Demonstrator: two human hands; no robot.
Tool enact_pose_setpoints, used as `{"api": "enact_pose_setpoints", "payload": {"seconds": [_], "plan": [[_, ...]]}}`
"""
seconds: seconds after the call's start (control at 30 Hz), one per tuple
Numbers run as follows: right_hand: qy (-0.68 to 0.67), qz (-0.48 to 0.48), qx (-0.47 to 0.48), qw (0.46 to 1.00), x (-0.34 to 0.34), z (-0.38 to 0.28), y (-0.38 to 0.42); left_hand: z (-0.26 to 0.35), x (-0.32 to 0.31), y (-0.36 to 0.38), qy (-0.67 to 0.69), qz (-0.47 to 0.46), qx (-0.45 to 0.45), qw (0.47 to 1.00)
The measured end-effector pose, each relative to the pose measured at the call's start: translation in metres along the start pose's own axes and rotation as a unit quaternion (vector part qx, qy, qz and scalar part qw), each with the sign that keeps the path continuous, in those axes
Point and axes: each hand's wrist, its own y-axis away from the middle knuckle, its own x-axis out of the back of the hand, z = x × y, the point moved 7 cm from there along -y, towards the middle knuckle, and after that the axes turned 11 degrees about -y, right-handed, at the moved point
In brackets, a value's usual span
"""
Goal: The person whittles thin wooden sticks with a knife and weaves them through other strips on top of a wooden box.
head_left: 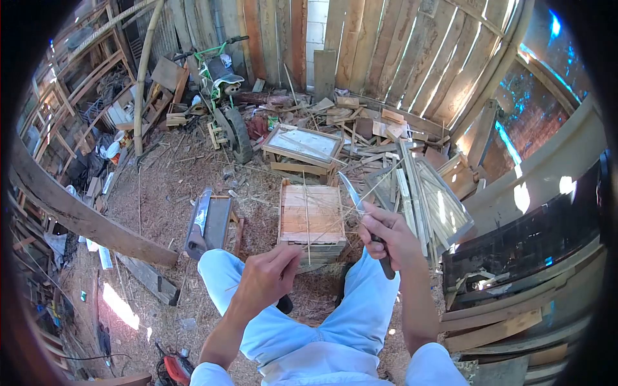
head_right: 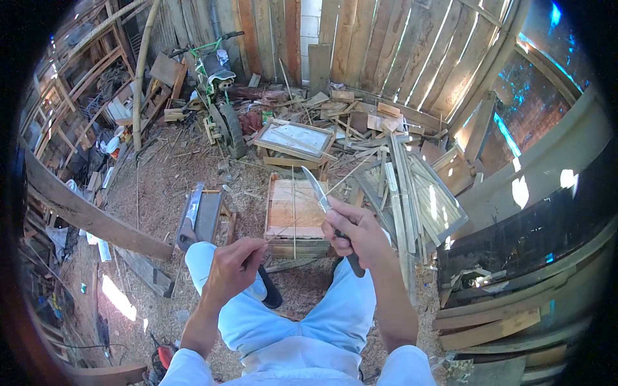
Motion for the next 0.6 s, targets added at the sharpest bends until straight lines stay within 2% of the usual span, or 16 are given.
{"api": "enact_pose_setpoints", "payload": {"seconds": [0.27, 0.3, 0.47, 0.53, 0.6], "plan": [[0.113, 0.03, -0.02, 0.993, -0.005, 0.011, 0.003, 0.0, 0.0, -0.001, -0.012, 0.015, -0.012, 1.0], [0.051, 0.057, 0.016, 0.997, 0.003, -0.002, 0.0, 0.0, 0.001, -0.001, -0.02, 0.009, -0.013, 1.0], [0.043, 0.065, 0.045, 0.996, 0.012, -0.021, 0.0, -0.009, 0.008, 0.002, -0.02, 0.015, -0.003, 1.0], [0.052, 0.064, 0.041, 0.996, 0.011, -0.019, 0.002, -0.019, 0.008, 0.002, -0.026, -0.014, 0.052, 0.998], [0.048, 0.062, 0.042, 0.996, 0.008, -0.015, 0.001, -0.018, 0.005, -0.003, -0.033, -0.001, 0.06, 0.998]]}}
